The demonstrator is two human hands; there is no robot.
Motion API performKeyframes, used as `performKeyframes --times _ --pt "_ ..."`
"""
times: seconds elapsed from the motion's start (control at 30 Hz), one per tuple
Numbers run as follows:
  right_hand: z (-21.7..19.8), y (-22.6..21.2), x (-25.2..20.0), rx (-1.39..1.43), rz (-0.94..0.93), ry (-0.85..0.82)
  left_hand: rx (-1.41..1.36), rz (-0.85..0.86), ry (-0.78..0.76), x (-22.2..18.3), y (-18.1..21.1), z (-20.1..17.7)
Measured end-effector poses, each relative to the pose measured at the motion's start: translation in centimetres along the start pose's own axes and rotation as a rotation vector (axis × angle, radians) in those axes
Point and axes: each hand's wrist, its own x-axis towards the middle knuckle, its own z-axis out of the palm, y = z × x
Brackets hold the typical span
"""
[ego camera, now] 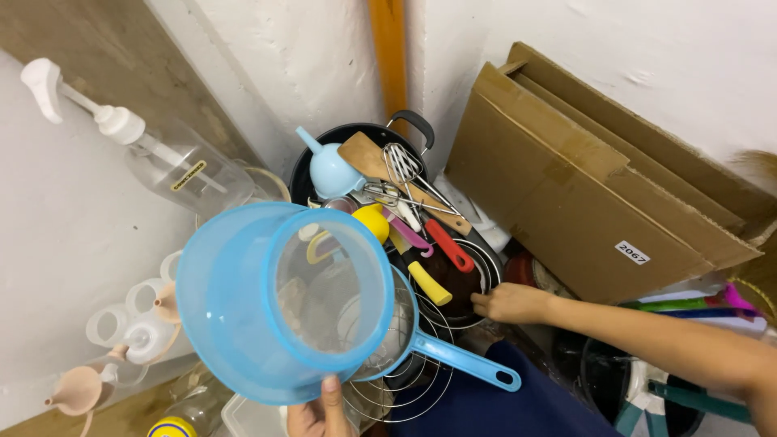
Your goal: Tie a trash bag and organize various kitchen utensils including whisks, strainers, and pots in a storage area.
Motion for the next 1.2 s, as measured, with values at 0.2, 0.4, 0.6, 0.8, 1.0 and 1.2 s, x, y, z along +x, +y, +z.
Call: performKeyframes --times 0.2,0.4,0.6,0.8,1.0,1.2 --pt "-0.7 -1.0 -0.1 0.128 0.098 0.128 0.053 -0.022 -0.086 -1.5 -2.0 -1.4" --pt "-2.9 -2.6 0.0 0.268 0.282 0.191 0.027 -0.175 -0.289 -1.4 -1.3 0.4" --pt "-1.2 -2.5 -0.3 0.35 0.418 0.124 0.08 -0.168 -0.455 0.2 0.1 1.5" --pt "-0.3 0.0 -0.7 0.256 0.291 0.153 0.066 -0.157 -0.46 0.6 0.1 2.3" --pt "-0.2 1.1 0.1 -0.016 0.173 -0.067 0.342 -0.091 -0.592 2.5 4.8 6.5" --pt "6.0 1.7 0.6 -0.197 0.083 -0.082 0.414 0.027 -0.744 2.6 6.1 8.3"
